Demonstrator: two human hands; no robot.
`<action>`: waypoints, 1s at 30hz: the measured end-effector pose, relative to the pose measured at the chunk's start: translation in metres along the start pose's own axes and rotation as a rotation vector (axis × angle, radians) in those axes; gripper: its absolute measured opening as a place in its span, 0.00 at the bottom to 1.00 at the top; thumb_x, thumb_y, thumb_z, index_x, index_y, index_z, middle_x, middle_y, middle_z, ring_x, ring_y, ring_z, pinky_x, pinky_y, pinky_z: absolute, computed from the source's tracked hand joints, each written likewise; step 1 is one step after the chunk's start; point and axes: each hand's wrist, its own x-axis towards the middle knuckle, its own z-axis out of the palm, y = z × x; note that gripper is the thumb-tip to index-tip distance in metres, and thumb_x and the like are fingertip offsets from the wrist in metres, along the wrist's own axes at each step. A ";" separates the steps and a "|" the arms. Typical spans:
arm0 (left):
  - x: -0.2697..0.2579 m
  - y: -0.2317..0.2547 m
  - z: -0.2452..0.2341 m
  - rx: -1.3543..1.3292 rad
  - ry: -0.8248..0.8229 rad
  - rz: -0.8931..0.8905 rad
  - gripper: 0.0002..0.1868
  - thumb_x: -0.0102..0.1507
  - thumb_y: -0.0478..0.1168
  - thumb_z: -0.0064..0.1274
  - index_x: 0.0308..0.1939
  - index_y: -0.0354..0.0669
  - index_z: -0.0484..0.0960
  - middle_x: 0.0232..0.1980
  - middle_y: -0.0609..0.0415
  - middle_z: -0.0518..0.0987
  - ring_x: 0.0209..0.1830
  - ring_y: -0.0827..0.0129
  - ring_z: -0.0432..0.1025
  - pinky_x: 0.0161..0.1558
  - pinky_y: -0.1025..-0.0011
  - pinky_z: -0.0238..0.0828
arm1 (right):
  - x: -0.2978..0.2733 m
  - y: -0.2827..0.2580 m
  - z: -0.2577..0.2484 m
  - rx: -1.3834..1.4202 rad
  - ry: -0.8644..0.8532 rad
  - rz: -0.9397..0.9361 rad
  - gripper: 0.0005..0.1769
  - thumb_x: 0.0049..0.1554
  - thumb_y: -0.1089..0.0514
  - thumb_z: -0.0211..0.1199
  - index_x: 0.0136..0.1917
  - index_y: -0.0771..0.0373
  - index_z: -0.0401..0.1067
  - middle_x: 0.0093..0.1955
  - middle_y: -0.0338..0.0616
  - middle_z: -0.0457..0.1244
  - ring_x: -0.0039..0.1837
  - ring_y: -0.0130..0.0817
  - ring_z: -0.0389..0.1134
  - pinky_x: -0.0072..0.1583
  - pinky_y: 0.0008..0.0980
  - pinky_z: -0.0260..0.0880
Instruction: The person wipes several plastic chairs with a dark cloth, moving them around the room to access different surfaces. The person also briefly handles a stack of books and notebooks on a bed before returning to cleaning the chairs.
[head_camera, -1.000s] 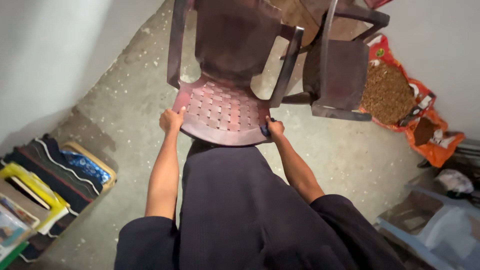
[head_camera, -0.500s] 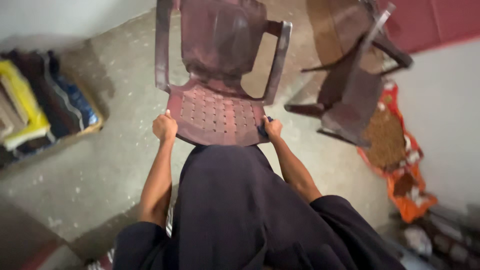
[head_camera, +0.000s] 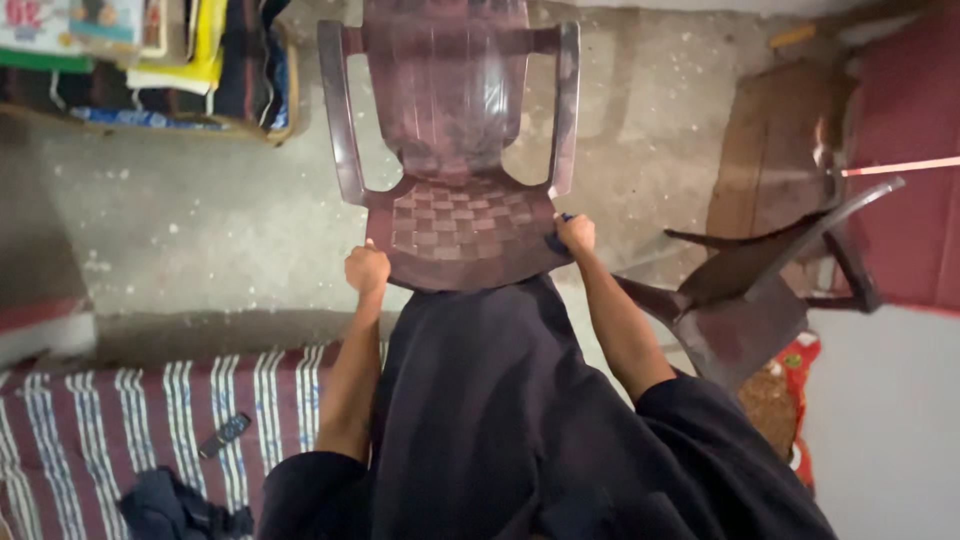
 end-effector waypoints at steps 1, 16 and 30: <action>-0.004 -0.002 0.002 -0.017 0.024 -0.003 0.26 0.71 0.54 0.44 0.40 0.33 0.85 0.44 0.32 0.83 0.47 0.38 0.79 0.49 0.48 0.75 | 0.006 -0.004 0.000 -0.001 -0.010 -0.019 0.38 0.54 0.34 0.69 0.46 0.77 0.77 0.49 0.72 0.68 0.57 0.63 0.71 0.57 0.50 0.72; -0.031 0.013 0.045 -0.011 -0.008 -0.263 0.29 0.69 0.58 0.45 0.45 0.32 0.84 0.47 0.33 0.82 0.50 0.39 0.77 0.49 0.46 0.74 | 0.035 0.076 -0.012 0.561 -0.318 0.156 0.29 0.49 0.44 0.77 0.46 0.74 0.78 0.40 0.49 0.69 0.38 0.36 0.71 0.39 0.40 0.70; -0.122 0.167 0.052 -0.075 -0.212 -0.071 0.39 0.60 0.68 0.56 0.43 0.27 0.84 0.45 0.30 0.83 0.52 0.40 0.77 0.53 0.52 0.75 | 0.211 0.038 -0.095 1.160 -0.051 -0.005 0.11 0.50 0.62 0.75 0.46 0.68 0.80 0.37 0.43 0.70 0.33 0.32 0.69 0.34 0.33 0.69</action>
